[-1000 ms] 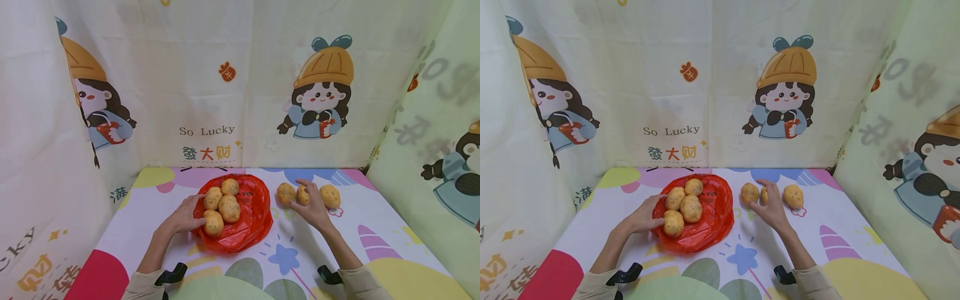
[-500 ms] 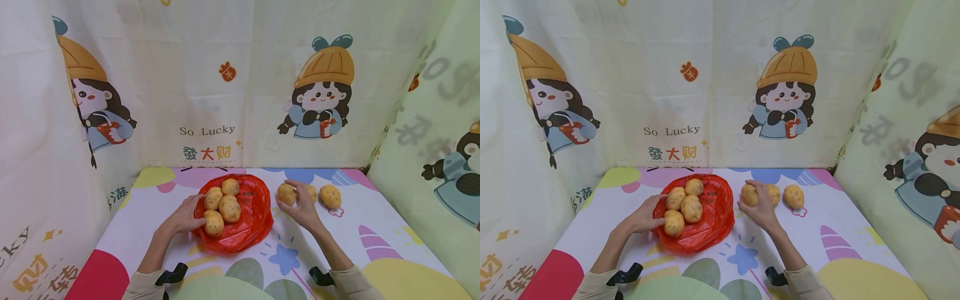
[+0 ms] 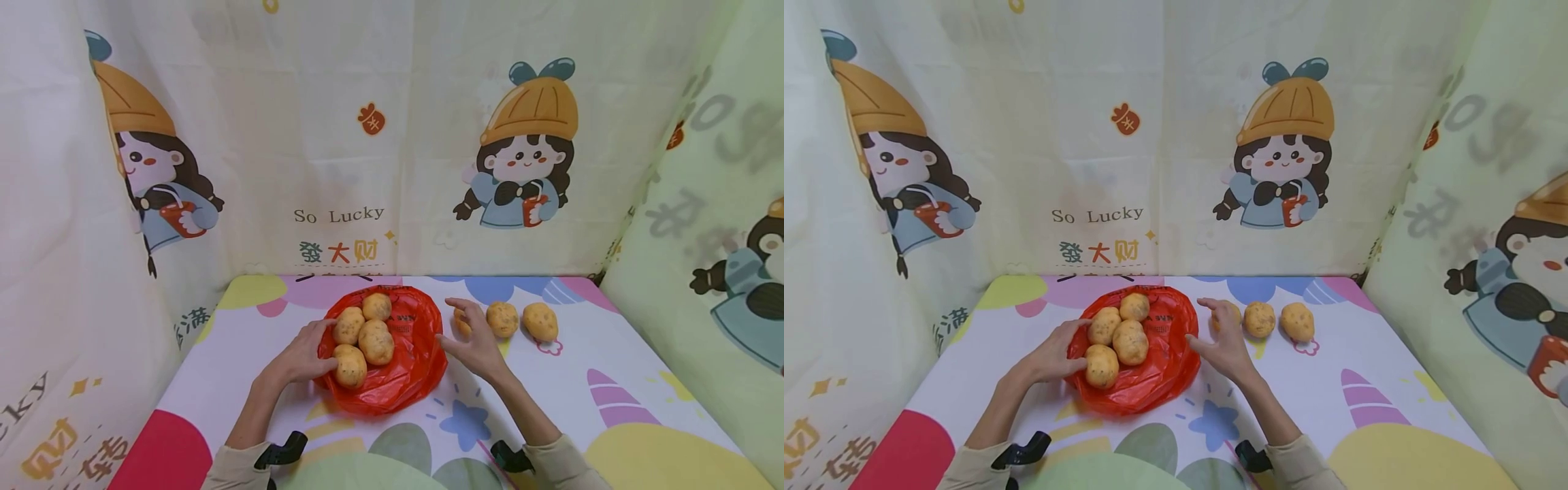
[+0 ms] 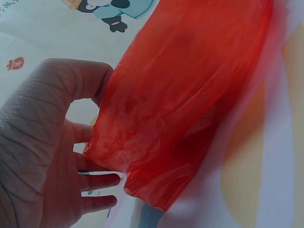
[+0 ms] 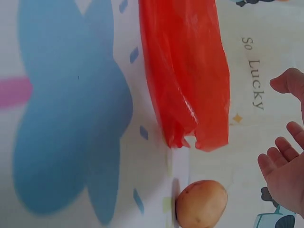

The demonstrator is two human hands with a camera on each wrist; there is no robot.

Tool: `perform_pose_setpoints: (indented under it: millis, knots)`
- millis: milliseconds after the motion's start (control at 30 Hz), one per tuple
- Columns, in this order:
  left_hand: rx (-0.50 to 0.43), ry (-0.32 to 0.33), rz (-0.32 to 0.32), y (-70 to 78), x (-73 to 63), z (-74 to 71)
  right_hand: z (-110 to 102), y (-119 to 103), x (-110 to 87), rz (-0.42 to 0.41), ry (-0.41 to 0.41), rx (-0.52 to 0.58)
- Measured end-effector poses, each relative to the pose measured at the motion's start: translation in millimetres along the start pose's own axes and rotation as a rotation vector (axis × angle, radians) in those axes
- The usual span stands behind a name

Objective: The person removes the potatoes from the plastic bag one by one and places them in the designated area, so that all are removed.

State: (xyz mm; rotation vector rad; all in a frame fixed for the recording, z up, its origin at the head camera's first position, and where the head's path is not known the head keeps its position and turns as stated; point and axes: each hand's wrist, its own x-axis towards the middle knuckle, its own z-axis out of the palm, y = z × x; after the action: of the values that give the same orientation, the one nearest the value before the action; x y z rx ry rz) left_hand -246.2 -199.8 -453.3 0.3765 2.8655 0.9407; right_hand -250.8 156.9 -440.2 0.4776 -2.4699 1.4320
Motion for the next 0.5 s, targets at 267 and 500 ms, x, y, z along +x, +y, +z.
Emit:
perform_pose_setpoints:
  millis: [267, 500]
  knots:
    - [-0.008, 0.002, 0.006, -0.1, 0.2, 0.2, 10.4, -1.7, 1.8, -0.038, -0.043, 0.039]
    - [-0.014, 0.0, 0.002, -0.2, 0.0, 0.7, 21.8, -2.4, 1.7, -0.047, -0.065, 0.061]
